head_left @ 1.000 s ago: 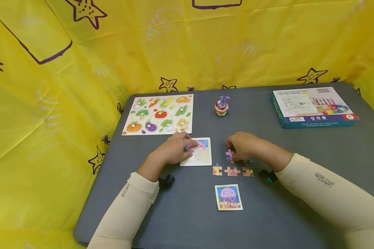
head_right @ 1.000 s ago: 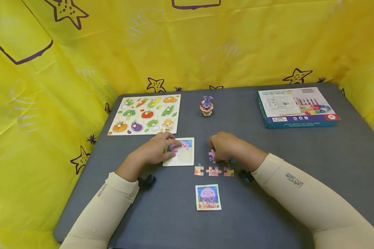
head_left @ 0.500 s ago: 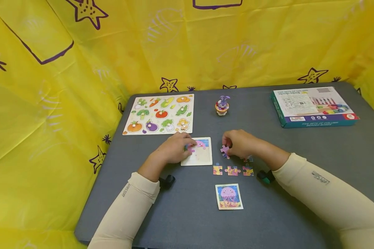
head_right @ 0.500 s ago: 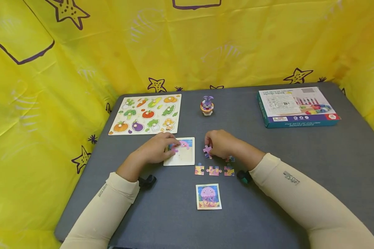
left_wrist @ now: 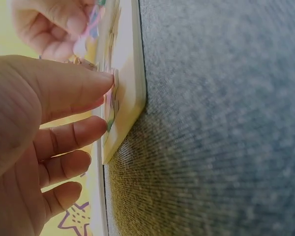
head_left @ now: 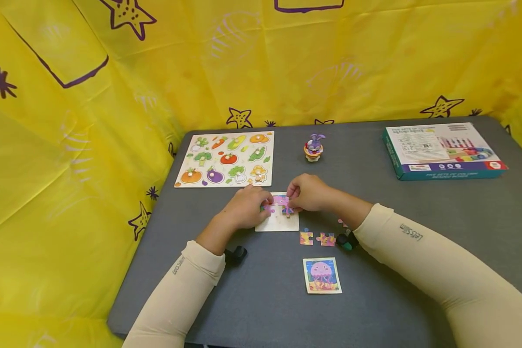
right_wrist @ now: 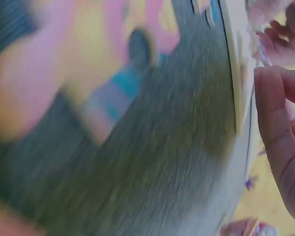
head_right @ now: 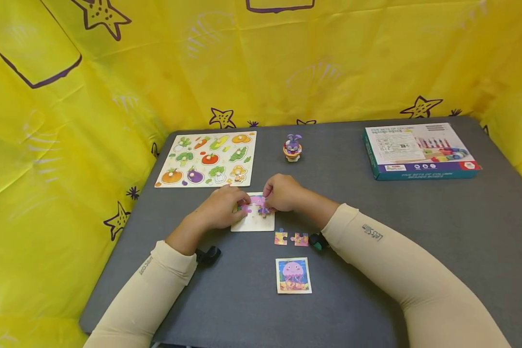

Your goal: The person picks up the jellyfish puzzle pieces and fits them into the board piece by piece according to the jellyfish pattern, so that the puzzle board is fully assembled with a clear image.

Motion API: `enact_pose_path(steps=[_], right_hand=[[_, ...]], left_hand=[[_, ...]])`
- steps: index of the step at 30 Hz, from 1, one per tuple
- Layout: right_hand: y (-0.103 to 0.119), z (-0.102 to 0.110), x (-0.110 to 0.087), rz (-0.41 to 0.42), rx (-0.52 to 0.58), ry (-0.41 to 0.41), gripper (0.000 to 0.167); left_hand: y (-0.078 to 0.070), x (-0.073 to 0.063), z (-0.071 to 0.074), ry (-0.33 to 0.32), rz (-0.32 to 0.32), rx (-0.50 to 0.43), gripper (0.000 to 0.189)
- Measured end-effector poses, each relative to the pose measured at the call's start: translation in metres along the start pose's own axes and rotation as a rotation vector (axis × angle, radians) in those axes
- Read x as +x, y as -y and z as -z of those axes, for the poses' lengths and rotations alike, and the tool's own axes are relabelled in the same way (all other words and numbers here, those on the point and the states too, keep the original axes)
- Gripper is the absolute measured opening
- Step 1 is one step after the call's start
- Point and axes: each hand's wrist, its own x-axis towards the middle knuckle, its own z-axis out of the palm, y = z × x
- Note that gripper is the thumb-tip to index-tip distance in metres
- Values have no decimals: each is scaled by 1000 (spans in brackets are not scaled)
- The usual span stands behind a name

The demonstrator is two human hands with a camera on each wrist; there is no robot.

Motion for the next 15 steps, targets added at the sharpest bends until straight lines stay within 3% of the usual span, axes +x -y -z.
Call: enact_pose_path(steps=[6, 15], right_hand=[[9, -14, 17, -14, -50, 6, 10], [18, -20, 29, -8, -222, -1, 11]], left_hand=[[0, 2, -3, -11, -6, -9, 26], [-2, 3, -1, -8, 11, -19, 28]])
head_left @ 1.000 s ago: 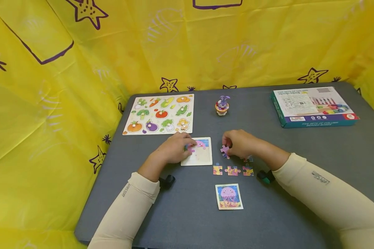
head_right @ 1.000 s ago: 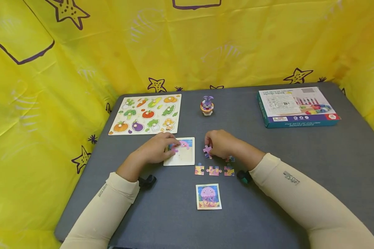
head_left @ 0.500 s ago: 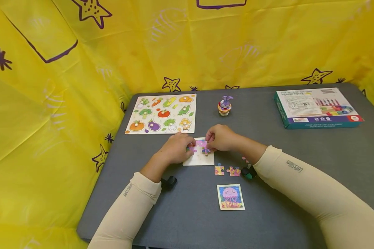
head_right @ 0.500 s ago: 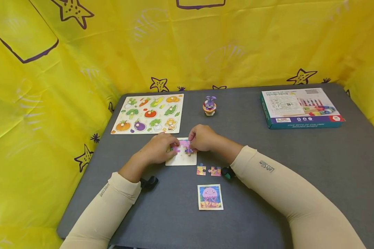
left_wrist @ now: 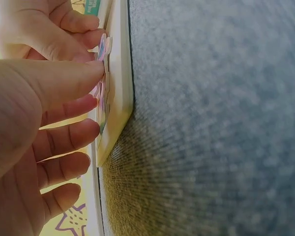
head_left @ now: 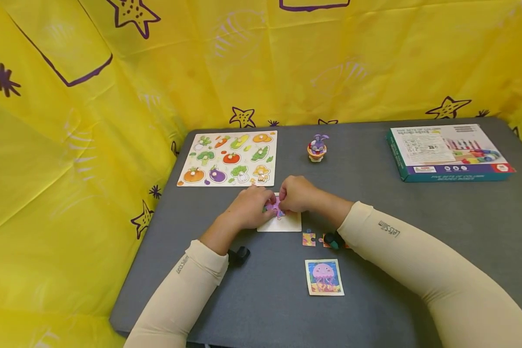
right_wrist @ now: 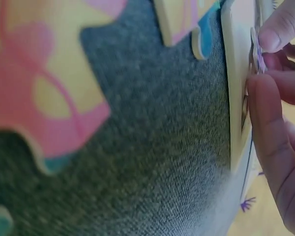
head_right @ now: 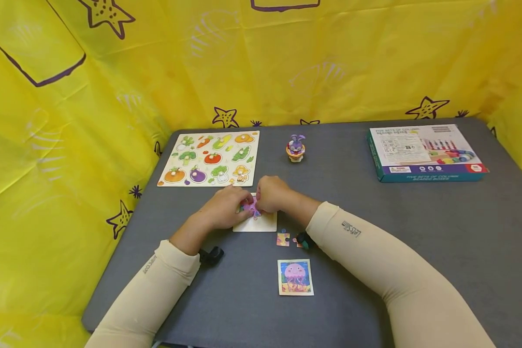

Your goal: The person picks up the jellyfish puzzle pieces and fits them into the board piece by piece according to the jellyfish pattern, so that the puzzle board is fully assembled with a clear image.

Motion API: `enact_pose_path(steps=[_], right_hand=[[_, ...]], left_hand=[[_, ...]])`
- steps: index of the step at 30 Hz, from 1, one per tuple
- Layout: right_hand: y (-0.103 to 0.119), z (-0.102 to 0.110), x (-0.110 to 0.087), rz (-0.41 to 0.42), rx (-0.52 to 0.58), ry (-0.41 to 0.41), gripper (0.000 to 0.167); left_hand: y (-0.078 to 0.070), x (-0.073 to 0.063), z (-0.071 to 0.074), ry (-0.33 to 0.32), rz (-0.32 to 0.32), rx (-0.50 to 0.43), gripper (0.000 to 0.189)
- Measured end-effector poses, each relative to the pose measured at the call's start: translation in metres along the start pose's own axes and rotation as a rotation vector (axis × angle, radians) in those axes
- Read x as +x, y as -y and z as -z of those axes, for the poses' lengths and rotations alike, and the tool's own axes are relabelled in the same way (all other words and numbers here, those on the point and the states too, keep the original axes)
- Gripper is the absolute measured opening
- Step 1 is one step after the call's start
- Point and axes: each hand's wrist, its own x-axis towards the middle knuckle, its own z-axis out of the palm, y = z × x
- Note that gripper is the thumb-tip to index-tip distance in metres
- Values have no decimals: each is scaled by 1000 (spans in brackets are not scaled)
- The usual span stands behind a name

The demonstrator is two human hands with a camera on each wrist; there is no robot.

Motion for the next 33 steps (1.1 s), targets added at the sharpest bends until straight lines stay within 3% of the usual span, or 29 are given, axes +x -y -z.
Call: enact_pose_path(steps=[13, 33], right_hand=[[1, 6, 0, -16, -115, -19, 17], [-3, 6, 11, -70, -25, 12, 11]], left_hand=[[0, 3, -1, 17, 19, -33, 30], [5, 4, -1, 3, 20, -96, 27]])
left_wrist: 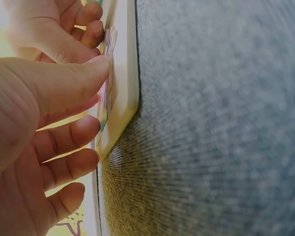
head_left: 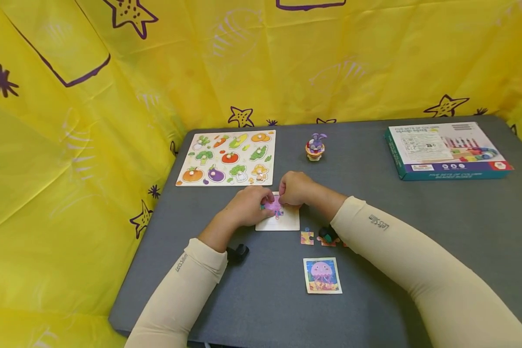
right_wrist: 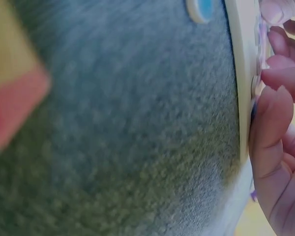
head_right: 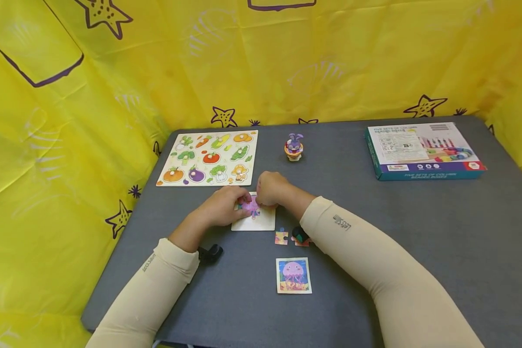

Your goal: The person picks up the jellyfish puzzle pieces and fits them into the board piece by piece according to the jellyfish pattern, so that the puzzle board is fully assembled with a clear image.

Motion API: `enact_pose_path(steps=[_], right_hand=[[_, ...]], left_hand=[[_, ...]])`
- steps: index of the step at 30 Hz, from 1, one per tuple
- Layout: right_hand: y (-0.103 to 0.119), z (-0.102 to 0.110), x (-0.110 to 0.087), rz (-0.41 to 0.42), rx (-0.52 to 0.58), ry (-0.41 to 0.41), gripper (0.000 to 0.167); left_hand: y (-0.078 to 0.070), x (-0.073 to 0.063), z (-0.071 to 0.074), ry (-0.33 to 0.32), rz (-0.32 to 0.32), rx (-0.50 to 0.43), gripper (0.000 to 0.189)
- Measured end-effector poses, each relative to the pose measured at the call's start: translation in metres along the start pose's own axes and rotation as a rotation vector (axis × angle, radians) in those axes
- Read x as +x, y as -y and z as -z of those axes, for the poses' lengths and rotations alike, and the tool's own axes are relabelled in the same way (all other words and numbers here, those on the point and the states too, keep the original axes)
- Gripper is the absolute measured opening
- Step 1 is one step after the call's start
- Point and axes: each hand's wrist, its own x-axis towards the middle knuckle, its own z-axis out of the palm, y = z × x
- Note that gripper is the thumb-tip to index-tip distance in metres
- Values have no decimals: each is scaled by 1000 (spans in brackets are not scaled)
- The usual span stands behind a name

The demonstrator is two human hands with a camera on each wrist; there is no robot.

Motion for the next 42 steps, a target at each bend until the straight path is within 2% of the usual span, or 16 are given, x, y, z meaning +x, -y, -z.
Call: enact_pose_path(steps=[5, 9, 14, 20, 24, 28, 36, 42], right_hand=[[0, 0, 1, 13, -16, -4, 11], [-4, 6, -8, 25, -9, -15, 12], [-18, 23, -33, 57, -100, -30, 13], [-47, 38, -67, 78, -224, 37, 23], [-68, 41, -86, 67, -247, 74, 27], [-84, 41, -102, 66, -249, 76, 26], [-96, 32, -110, 73, -216, 59, 19], [-93, 33, -105, 60, -132, 35, 12]], left_hand=[[0, 0, 2, 9, 1, 7, 28], [-2, 0, 2, 17, -1, 43, 29], [-7, -1, 2, 12, -30, 80, 29], [-11, 1, -1, -4, -101, 82, 28], [-12, 3, -3, 22, -111, 79, 29], [-12, 4, -3, 41, -109, 64, 30], [-13, 4, -2, 66, -81, 48, 30], [-12, 5, -2, 59, -104, 27, 30]])
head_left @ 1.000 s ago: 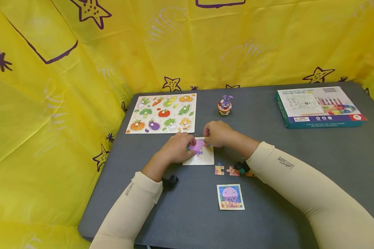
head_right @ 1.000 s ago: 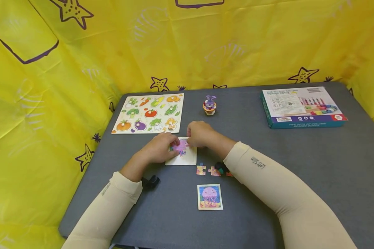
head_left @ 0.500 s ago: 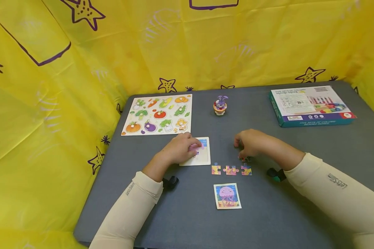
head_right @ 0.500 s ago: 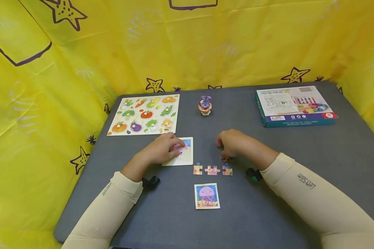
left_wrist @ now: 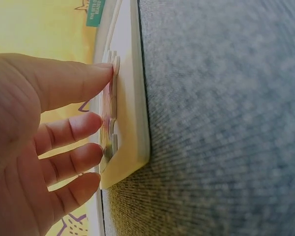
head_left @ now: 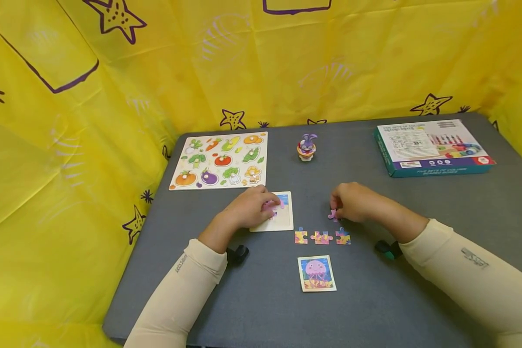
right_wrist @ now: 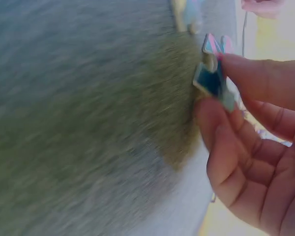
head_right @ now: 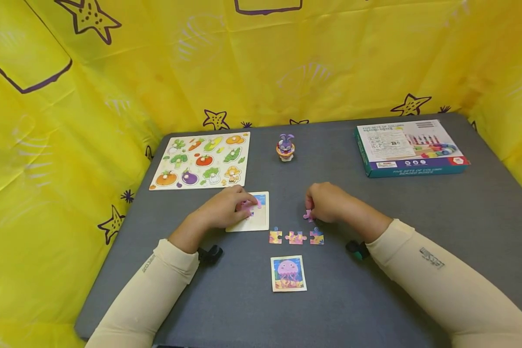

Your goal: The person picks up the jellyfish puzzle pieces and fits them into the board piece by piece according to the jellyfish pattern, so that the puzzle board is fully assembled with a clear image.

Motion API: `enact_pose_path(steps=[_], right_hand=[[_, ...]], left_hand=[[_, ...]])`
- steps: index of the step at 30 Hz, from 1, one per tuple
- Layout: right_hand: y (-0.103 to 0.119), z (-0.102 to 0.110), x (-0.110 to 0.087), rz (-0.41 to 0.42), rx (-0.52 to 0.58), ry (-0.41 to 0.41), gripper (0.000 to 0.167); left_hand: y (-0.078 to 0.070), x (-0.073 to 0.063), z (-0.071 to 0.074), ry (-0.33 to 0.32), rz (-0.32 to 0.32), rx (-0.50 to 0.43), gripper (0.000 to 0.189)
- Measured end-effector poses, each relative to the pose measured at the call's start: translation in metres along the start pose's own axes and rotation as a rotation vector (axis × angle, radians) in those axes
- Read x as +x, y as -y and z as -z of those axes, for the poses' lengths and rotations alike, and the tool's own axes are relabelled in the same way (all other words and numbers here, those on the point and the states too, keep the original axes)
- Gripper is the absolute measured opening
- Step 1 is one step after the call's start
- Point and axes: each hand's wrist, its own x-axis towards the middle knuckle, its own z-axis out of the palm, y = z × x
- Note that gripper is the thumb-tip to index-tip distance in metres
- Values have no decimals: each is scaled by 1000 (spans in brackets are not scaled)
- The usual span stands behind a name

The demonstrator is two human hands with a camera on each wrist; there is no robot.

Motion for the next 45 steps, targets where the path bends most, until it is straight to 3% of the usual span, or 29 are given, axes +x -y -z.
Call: enact_pose_path(steps=[11, 16, 24, 30, 36, 41, 45], right_hand=[[34, 1, 38, 126, 154, -79, 6], [50, -8, 59, 161, 161, -57, 5], [69, -16, 78, 145, 111, -45, 5], [71, -15, 82, 132, 63, -63, 5], [67, -12, 84, 44, 29, -83, 7], [65, -13, 80, 38, -10, -82, 14], [67, -14, 63, 80, -71, -61, 15]], left_hand=[[1, 2, 1, -13, -18, -12, 30], [1, 5, 2, -3, -9, -26, 28], [0, 11, 1, -26, -18, -39, 21], [-4, 16, 0, -6, 58, -24, 19], [-5, 17, 3, 36, 143, -43, 20], [-5, 17, 4, 48, 165, -51, 21], [-5, 16, 4, 43, 162, -71, 20]])
